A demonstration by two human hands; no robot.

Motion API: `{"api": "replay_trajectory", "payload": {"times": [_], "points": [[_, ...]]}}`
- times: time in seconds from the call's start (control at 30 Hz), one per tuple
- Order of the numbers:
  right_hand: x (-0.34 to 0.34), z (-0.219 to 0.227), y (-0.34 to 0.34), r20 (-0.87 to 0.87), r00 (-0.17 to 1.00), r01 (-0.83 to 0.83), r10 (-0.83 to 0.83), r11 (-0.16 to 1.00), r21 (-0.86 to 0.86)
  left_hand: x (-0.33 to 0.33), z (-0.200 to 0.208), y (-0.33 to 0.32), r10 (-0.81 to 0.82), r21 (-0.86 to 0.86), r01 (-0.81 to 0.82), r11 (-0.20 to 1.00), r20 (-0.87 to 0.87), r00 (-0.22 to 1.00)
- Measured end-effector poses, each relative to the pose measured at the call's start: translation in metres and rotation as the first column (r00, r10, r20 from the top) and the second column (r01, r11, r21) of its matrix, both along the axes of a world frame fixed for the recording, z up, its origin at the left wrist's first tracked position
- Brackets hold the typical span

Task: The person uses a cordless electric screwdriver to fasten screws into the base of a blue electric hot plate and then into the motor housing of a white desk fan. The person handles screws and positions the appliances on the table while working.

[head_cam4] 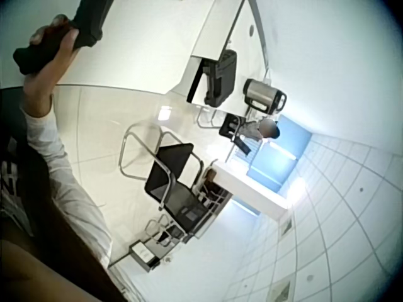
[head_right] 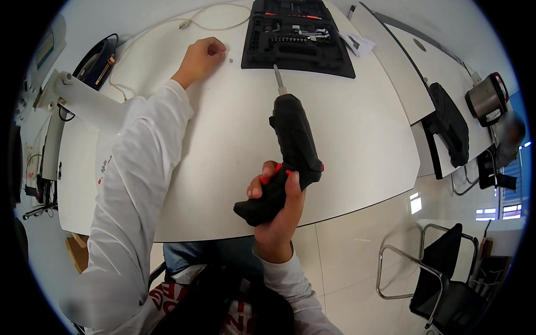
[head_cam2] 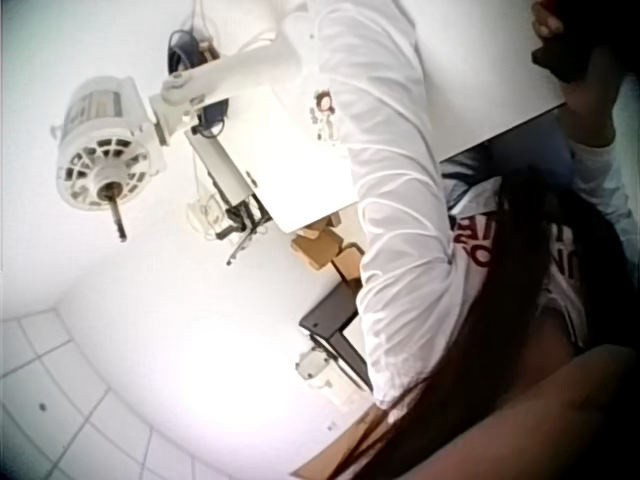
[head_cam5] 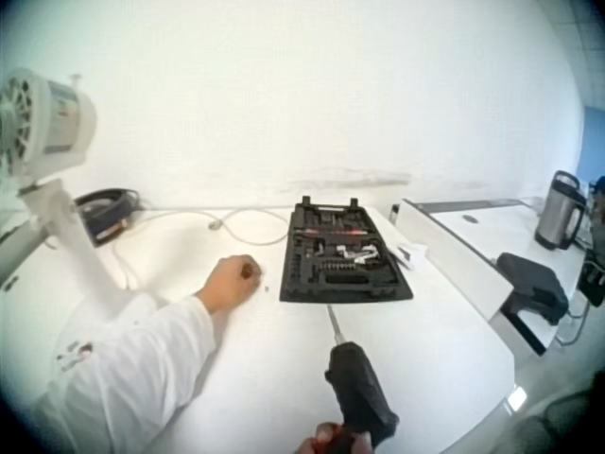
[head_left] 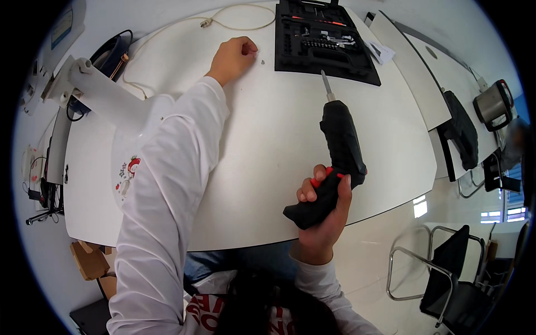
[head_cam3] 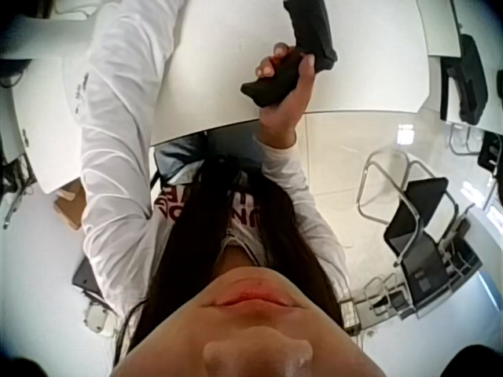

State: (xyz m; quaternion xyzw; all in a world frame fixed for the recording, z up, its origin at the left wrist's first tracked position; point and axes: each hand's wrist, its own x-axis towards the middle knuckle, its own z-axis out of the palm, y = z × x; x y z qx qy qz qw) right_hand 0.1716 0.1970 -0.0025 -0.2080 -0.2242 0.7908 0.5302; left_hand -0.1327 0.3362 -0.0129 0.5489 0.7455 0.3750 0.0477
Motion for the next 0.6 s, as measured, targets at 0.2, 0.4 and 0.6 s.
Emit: {"api": "replay_trajectory", "payload": {"times": [0.2, 0.4, 0.6], "points": [[0.001, 0.000, 0.001, -0.010, 1.000, -0.009, 0.009, 1.000, 0.008, 0.001, 0.005, -0.001, -0.048, -0.086, 0.049, 0.995, 0.013, 0.999], [0.002, -0.001, 0.000, -0.013, 1.000, -0.004, 0.004, 1.000, 0.002, 0.006, 0.010, -0.002, -0.080, -0.162, 0.091, 0.983, 0.074, 0.994], [0.001, 0.001, -0.001, 0.013, 1.000, 0.006, -0.006, 1.000, -0.004, 0.004, 0.009, 0.001, -0.087, -0.205, 0.120, 0.971, 0.165, 0.982]]}}
